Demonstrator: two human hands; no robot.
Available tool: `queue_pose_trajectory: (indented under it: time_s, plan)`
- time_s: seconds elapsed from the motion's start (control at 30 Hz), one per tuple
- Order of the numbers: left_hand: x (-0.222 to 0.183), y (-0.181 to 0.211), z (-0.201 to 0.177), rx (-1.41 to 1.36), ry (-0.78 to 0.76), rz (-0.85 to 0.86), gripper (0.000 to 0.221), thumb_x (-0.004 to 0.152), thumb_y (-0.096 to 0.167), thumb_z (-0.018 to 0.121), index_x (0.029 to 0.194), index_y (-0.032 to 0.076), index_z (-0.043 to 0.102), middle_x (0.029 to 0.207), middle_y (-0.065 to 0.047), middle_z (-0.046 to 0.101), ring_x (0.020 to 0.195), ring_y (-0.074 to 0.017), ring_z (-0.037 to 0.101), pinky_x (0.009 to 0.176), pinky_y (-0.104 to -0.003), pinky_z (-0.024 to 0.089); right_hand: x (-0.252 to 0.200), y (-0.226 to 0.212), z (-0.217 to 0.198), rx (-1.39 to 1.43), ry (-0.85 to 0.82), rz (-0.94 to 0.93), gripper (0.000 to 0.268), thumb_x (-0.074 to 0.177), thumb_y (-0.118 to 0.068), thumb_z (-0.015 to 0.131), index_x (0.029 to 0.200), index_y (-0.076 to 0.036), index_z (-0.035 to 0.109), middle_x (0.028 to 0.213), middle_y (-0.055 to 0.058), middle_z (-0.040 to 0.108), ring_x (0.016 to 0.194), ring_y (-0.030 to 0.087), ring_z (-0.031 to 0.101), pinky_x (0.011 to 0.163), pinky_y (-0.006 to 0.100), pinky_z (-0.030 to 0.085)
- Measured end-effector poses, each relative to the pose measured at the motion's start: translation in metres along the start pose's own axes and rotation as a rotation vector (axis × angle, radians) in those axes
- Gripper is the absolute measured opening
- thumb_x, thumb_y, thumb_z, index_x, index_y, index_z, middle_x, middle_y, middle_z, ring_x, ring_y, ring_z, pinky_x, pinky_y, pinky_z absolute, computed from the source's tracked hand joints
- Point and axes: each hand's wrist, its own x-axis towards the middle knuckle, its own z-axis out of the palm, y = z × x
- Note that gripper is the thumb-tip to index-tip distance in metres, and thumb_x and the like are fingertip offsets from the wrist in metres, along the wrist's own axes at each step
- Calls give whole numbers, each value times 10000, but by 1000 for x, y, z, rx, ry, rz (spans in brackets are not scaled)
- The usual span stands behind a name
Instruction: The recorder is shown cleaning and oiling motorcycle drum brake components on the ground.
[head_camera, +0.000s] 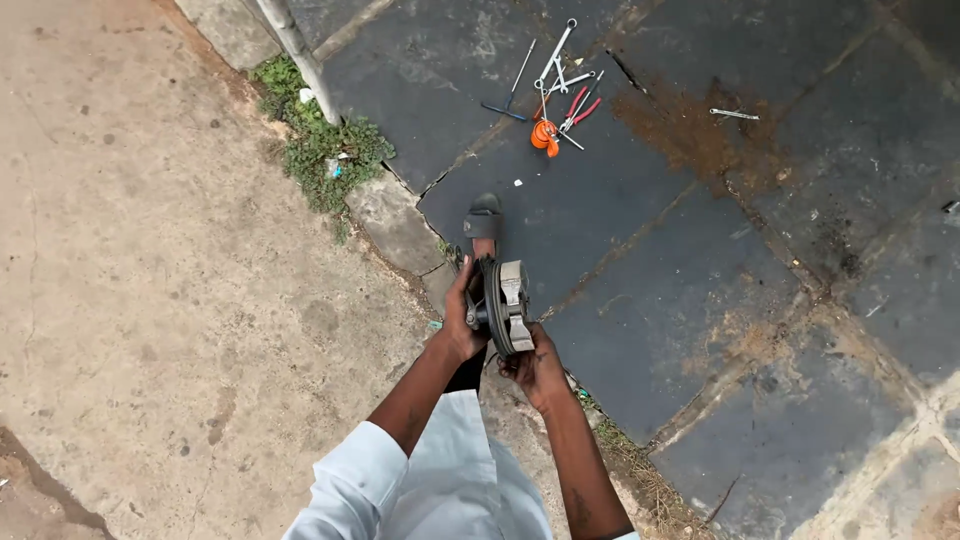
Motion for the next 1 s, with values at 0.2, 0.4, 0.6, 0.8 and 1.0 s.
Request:
queue_pose_trajectory:
  time_s: [0.2, 0.4, 0.6, 0.8, 1.0]
  plan:
    - [237, 50, -4, 290, 234, 16, 557, 968, 590, 601, 1215, 91, 616, 1111, -74, 696, 999, -242, 675, 899, -435, 534, 147, -122, -3, 114, 212, 67, 360, 1037, -419, 401, 1028, -120, 602, 809, 60, 644, 676, 213, 615, 586, 379, 498]
    - [394, 77, 17, 942, 622, 104, 552, 1057, 543, 501, 1265, 42, 610, 1197, -189, 636, 1113, -363, 583, 942, -471, 443, 309, -146, -64, 233, 158, 129, 352, 1066, -418, 407, 1076, -115, 585, 844, 86, 620, 747, 241, 640, 685, 407, 567]
    - [510, 111, -13, 1225, 713, 279, 536, 1029, 475, 450, 1088, -15, 661, 953, -255, 735, 920, -444, 703, 838, -513, 525, 454, -191, -99, 71, 87, 380, 529, 995, -574, 374, 1080, -107, 609, 897, 96, 670, 794, 246, 687, 730, 410, 587]
    - [601, 133, -91, 1426, 891, 343, 502, 1067, 410, 489, 1001, -76, 596, 802, -299, 669, 755, -496, 625, 729, -585, 472, 604, -203, -192, -928, 541, -15, 569, 963, -568, 620, 1244, -85, 731, 867, 145, 721, 818, 283, 694, 772, 460, 561]
    - [624, 148, -78, 1401, 875, 351, 498, 1065, 429, 497, 884, -30, 567, 754, -267, 645, 717, -479, 616, 711, -563, 463, 691, -238, -206, -1549, 662, -563, 856, 757, -389, 858, 1422, -8, 479, 1146, 284, 683, 1044, 484, 645, 847, 555, 494]
